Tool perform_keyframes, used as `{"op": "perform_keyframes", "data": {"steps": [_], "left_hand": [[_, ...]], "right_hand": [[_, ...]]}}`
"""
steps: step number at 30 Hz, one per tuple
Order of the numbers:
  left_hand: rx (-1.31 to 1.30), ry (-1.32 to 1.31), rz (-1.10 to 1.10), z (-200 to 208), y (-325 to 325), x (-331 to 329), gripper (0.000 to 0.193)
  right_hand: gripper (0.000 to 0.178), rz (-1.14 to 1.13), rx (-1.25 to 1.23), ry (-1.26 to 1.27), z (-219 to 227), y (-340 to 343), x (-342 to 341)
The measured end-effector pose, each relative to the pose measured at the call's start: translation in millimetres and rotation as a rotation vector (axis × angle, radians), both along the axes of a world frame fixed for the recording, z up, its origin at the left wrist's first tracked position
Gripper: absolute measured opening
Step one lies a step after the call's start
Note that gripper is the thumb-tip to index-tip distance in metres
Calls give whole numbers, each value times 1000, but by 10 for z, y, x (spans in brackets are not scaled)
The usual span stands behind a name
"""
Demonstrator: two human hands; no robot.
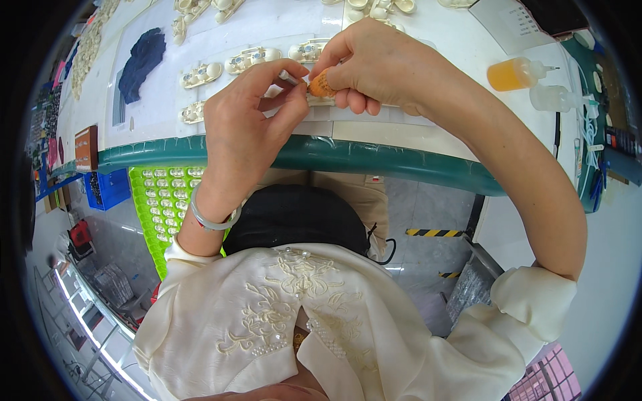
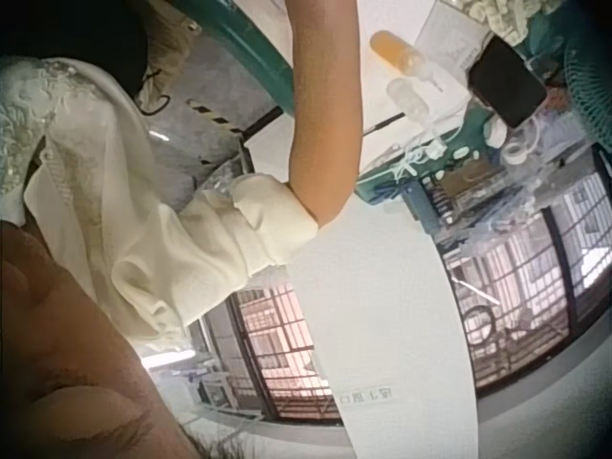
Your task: Assemble small plastic components by applying liquid adhesive and placing them into a sorted tray.
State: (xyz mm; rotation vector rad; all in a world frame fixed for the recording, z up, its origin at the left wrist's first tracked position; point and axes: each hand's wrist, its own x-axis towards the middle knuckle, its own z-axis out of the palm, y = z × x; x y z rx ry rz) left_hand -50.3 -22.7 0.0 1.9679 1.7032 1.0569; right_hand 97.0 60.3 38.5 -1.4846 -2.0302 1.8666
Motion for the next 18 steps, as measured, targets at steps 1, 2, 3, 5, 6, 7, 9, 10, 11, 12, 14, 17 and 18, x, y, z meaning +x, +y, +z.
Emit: {"op": "perform_keyframes", "data": {"steps": [1,2,3,5,6,7,9,10,11,12,14,17,18], "left_hand": [[8,3,4,-5,-6,-2,16],[5,4,6,-3,-5,-7,16],[13,20,-5,7,3,-8,16],[21,35,-15,-4,20,-29,16],[45,-31,-32,-32,41,-58,14],[69,-97,-49,-30,52,-90,12],[78,-247,73,150,54,-216,13],[180,-293,83,244,85,-313,13],[221,-364,110,322,83,-355,12],[160,-259,67,356,27,-435,13],[23,-121,-44,364,-26,-500,13],[-93,-83,-78,282,-103,-553,13],[-156,-106,-79,249,-108,-563,13]], "right_hand": [[14,2,-2,1,-1,6,-4],[12,-5,-11,2,3,14,-9],[11,-14,-18,2,10,18,-8],[10,-18,-43,1,6,38,-36],[10,-22,-67,0,4,50,-49],[10,-20,-66,0,14,56,-62],[10,-22,-74,-22,32,65,-84],[10,-20,-78,-22,12,58,-86],[12,-38,-60,-23,-18,51,-83],[15,-49,-35,-22,-28,62,-100],[15,-38,-47,-26,-28,80,-64],[14,5,-42,-62,80,54,-117],[13,13,-23,-108,117,37,-121]]}}
